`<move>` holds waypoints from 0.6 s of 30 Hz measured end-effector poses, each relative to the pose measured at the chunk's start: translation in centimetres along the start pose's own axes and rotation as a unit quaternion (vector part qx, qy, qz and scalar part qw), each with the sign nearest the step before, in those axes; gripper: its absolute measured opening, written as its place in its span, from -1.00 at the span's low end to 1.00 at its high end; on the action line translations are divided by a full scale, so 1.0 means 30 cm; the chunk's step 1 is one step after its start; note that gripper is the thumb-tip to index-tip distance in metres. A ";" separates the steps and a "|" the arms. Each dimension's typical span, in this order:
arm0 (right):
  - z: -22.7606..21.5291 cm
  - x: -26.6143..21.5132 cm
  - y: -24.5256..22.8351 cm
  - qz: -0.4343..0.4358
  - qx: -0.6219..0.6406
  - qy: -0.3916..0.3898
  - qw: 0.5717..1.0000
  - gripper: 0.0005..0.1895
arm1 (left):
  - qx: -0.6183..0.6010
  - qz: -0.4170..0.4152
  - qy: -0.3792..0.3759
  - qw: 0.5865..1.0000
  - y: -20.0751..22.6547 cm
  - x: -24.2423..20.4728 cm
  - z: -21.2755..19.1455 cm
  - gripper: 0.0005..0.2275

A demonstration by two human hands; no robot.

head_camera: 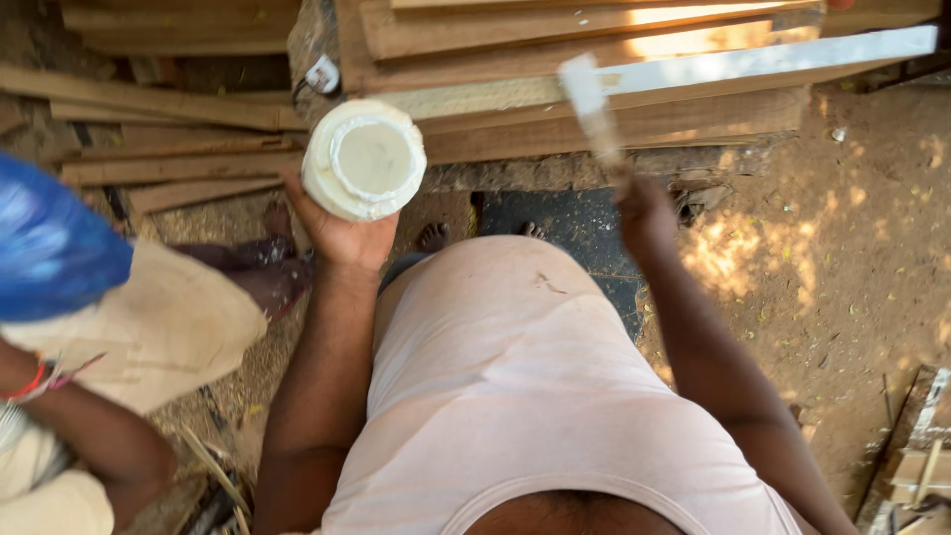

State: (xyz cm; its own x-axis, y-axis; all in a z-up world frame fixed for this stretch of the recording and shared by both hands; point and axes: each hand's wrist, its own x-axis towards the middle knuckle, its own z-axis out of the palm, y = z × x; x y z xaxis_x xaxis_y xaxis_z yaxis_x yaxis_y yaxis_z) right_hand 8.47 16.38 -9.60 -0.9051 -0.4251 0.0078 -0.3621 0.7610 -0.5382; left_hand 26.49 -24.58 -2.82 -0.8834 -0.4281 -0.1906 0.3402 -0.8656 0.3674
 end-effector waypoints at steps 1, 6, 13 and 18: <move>0.063 -0.045 -0.059 -0.088 -0.007 -0.012 0.996 -0.73 | -0.009 0.002 0.002 1.000 0.003 -0.003 -0.017 -0.22; 0.013 0.017 -0.298 0.201 0.497 -0.100 0.838 -0.65 | 0.025 0.018 -0.066 0.997 0.091 0.000 -0.035 -0.21; -0.481 -0.032 -0.641 -0.001 0.336 -0.123 0.934 -0.70 | -0.050 -0.057 -0.183 0.980 0.262 -0.056 0.007 -0.09; -0.592 -0.017 -0.886 -0.276 0.107 -0.154 0.943 -0.77 | -0.052 -0.073 -0.196 0.976 0.322 -0.060 -0.049 -0.01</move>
State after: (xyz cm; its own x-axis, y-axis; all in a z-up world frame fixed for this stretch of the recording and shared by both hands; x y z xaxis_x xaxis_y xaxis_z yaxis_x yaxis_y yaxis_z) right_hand 14.58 5.07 19.66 -0.4717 -0.8750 0.1092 -0.6766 0.2798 -0.6811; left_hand 31.84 -32.55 -0.26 -0.9733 -0.1837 0.1376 0.2149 -0.9400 0.2651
